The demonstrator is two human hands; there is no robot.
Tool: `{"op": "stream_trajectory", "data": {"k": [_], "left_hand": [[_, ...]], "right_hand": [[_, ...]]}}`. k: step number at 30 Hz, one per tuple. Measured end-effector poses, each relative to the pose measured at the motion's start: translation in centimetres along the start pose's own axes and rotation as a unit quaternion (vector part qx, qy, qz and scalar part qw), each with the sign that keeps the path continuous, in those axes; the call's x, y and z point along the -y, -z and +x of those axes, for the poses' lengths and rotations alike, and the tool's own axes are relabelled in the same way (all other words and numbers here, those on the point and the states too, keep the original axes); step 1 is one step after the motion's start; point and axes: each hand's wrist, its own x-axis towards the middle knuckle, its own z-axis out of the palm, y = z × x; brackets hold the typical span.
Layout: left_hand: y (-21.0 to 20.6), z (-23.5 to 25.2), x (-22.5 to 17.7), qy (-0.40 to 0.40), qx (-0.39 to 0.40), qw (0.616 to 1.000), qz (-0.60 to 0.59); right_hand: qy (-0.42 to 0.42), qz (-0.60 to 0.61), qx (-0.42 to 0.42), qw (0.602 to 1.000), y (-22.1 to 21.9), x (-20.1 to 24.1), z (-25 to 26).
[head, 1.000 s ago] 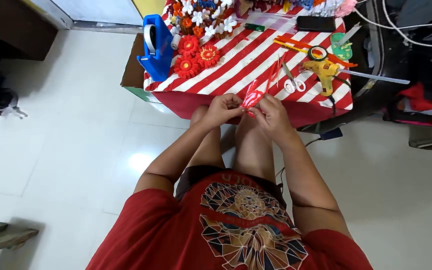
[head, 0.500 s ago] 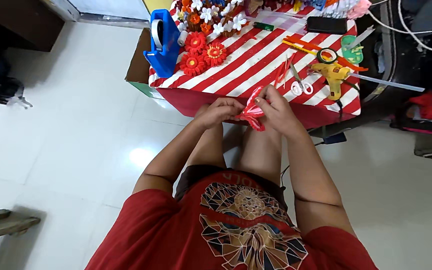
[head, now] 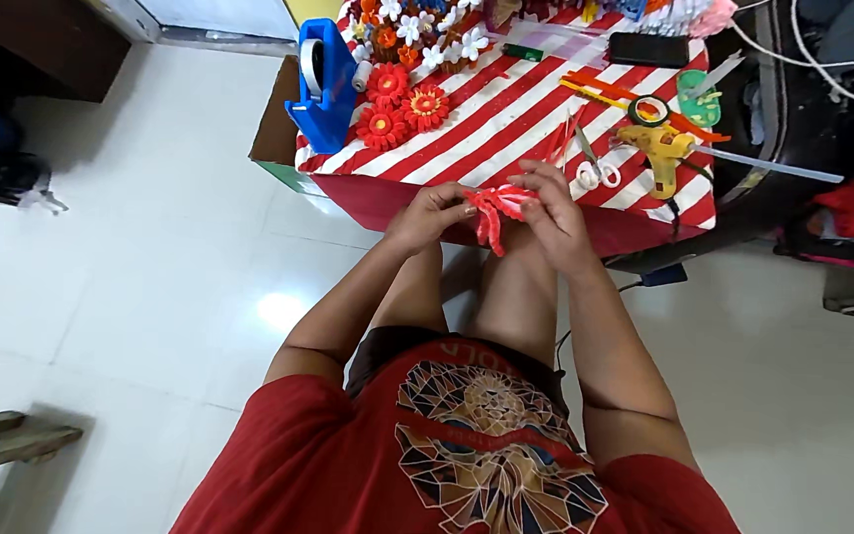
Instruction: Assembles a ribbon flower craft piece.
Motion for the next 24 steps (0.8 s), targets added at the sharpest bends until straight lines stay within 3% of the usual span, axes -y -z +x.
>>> {"op": "stream_trajectory", "data": {"k": [2, 6, 11, 15, 18, 24], "left_hand": [[0.2, 0.2, 0.2, -0.029, -0.018, 0.999, 0.018], [-0.6, 0.4, 0.4, -0.05, -0.049, 0.997, 0.035], [-1.8, 0.4, -0.1, 0.007, -0.116, 0.993, 0.0], [-0.9, 0.1, -0.6, 0.034, -0.049, 0.998, -0.027], [-0.6, -0.3, -1.4, 0.022, -0.003, 0.999, 0.029], [-1.9, -0.8, -1.9, -0.024, -0.09, 0.966, 0.242]], "right_hand": [[0.025, -0.011, 0.02, 0.999, -0.1, 0.1, -0.3], [0.054, -0.066, -0.025, 0.996, -1.2, 0.7, -0.7], [0.035, -0.135, -0.059, 0.988, -2.0, 1.4, -0.7], [-0.003, -0.15, -0.062, 0.987, -2.3, 1.5, -0.8], [-0.024, -0.169, -0.046, 0.984, -2.7, 1.6, -0.8], [-0.015, -0.202, -0.036, 0.979, -3.6, 2.2, -1.0]]}}
